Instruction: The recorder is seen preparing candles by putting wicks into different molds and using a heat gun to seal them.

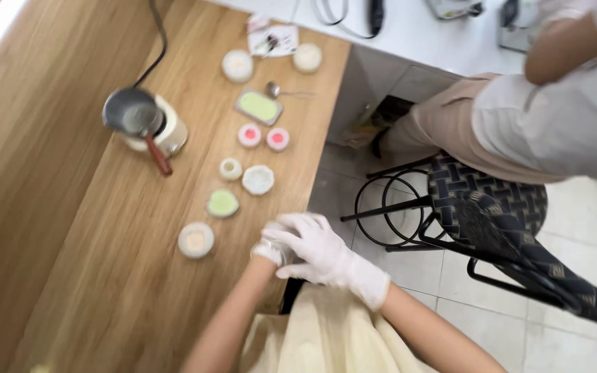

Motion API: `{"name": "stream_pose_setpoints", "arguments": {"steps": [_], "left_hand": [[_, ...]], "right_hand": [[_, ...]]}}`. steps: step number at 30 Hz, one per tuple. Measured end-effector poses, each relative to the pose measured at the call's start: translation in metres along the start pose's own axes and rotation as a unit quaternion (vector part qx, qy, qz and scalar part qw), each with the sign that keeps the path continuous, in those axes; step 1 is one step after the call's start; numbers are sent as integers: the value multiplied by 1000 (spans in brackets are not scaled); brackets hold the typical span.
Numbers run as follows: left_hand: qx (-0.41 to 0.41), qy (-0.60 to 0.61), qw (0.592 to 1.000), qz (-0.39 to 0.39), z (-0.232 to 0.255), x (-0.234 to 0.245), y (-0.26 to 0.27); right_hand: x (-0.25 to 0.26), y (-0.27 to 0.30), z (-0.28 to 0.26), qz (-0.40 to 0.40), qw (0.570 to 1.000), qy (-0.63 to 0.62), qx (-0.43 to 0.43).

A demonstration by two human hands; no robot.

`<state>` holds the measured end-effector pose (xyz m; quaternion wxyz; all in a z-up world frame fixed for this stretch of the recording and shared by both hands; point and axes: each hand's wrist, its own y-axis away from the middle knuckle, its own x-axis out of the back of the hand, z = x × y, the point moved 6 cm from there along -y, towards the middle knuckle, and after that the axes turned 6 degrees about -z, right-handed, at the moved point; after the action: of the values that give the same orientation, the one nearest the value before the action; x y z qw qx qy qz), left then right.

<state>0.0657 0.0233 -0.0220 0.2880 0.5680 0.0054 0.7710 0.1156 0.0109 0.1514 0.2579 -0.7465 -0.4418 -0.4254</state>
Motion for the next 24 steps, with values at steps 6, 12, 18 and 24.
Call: {"name": "stream_pose_setpoints", "arguments": {"steps": [6, 12, 18, 24], "left_hand": [[-21, 217, 952, -215, 64, 29, 26], [-371, 341, 816, -282, 213, 187, 83], [-363, 784, 424, -272, 388, 247, 71], [-299, 836, 401, -226, 507, 173, 43]], "right_hand": [[25, 111, 7, 131, 958, -154, -205], [91, 295, -69, 336, 684, -551, -340], [129, 485, -72, 785, 305, -489, 229], [88, 615, -61, 765, 233, -525, 290]]}}
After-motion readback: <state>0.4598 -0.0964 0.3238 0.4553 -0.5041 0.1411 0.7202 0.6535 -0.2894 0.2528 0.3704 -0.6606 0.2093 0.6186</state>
